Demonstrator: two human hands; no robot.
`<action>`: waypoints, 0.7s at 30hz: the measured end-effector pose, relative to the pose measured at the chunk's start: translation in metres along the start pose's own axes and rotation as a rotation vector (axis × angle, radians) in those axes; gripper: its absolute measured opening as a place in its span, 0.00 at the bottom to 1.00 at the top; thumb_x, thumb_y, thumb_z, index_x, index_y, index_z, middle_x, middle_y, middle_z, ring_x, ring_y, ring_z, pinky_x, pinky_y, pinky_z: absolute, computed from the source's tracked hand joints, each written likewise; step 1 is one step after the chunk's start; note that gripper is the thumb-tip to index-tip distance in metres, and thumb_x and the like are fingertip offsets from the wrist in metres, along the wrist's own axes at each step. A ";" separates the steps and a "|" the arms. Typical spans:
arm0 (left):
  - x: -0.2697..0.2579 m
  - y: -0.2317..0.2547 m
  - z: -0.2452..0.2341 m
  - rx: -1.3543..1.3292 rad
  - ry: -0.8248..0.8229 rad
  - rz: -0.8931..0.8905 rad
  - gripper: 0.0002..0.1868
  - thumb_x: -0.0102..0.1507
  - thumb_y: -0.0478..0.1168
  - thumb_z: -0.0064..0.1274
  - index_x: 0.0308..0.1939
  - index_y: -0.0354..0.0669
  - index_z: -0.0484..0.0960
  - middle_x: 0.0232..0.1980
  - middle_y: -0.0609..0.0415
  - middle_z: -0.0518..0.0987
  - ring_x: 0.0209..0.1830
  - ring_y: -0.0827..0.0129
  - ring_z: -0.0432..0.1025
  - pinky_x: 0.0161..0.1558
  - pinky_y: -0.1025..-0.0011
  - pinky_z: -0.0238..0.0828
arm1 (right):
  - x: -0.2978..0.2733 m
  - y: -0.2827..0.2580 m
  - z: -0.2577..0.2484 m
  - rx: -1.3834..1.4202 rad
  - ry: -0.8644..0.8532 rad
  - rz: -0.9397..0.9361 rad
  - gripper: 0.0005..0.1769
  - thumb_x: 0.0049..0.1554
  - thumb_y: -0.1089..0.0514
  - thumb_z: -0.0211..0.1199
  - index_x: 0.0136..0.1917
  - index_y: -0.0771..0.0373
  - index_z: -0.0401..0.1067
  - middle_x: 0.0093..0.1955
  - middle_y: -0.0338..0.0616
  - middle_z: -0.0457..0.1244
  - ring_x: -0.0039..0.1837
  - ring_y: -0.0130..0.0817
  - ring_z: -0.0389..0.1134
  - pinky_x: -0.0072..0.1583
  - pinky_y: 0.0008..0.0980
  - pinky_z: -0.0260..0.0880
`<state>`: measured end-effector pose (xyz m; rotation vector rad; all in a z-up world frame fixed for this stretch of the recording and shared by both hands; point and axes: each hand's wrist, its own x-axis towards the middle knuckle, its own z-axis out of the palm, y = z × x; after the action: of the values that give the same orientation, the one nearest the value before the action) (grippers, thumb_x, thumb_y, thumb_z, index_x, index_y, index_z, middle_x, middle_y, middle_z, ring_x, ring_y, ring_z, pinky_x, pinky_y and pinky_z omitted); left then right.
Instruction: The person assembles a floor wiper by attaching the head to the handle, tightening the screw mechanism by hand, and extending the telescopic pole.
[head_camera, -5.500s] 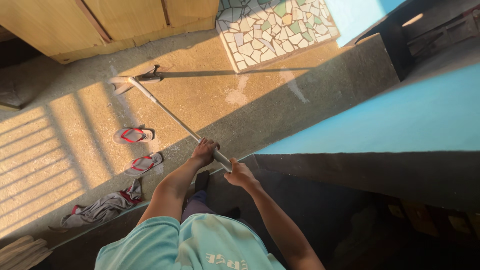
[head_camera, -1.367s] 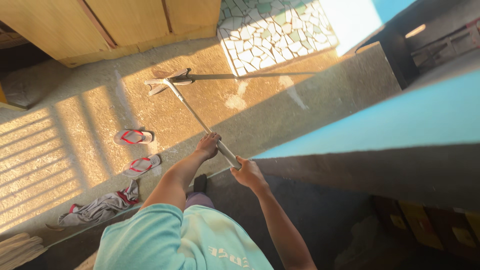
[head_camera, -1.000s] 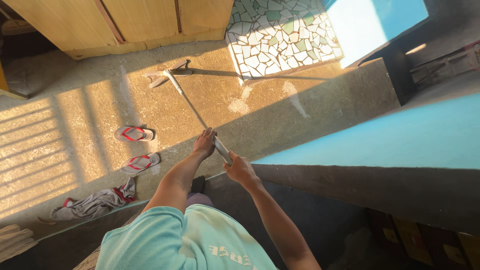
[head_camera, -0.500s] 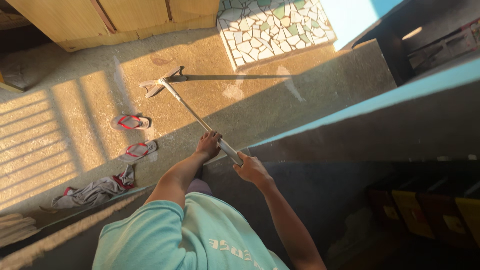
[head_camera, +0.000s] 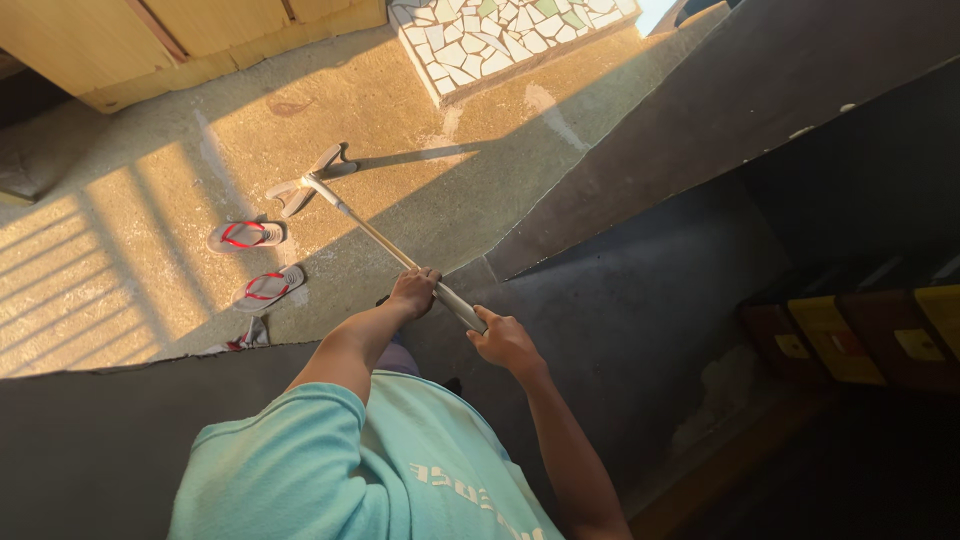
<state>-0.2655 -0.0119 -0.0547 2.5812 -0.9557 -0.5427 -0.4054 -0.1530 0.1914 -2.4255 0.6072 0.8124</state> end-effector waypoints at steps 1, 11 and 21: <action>0.002 0.000 0.002 0.003 0.000 0.006 0.19 0.62 0.43 0.57 0.57 0.48 0.79 0.59 0.50 0.78 0.63 0.53 0.71 0.64 0.56 0.66 | 0.001 -0.001 0.000 0.018 0.003 0.007 0.35 0.59 0.45 0.62 0.78 0.46 0.61 0.57 0.53 0.70 0.64 0.47 0.71 0.66 0.45 0.70; 0.045 -0.022 -0.037 0.024 -0.033 -0.034 0.15 0.64 0.40 0.54 0.54 0.44 0.77 0.58 0.43 0.76 0.66 0.49 0.69 0.64 0.56 0.66 | 0.051 -0.035 -0.035 -0.055 -0.006 0.027 0.35 0.59 0.45 0.62 0.78 0.45 0.61 0.57 0.52 0.71 0.63 0.46 0.71 0.65 0.45 0.70; 0.106 -0.145 -0.095 -0.070 0.114 -0.142 0.12 0.63 0.38 0.54 0.51 0.47 0.77 0.59 0.46 0.76 0.69 0.48 0.66 0.68 0.53 0.60 | 0.165 -0.146 -0.055 -0.139 0.011 -0.159 0.36 0.58 0.47 0.64 0.77 0.51 0.62 0.52 0.57 0.71 0.59 0.52 0.73 0.61 0.48 0.72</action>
<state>-0.0690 0.0378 -0.0593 2.5986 -0.7078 -0.4516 -0.1833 -0.1134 0.1693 -2.5664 0.3664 0.7995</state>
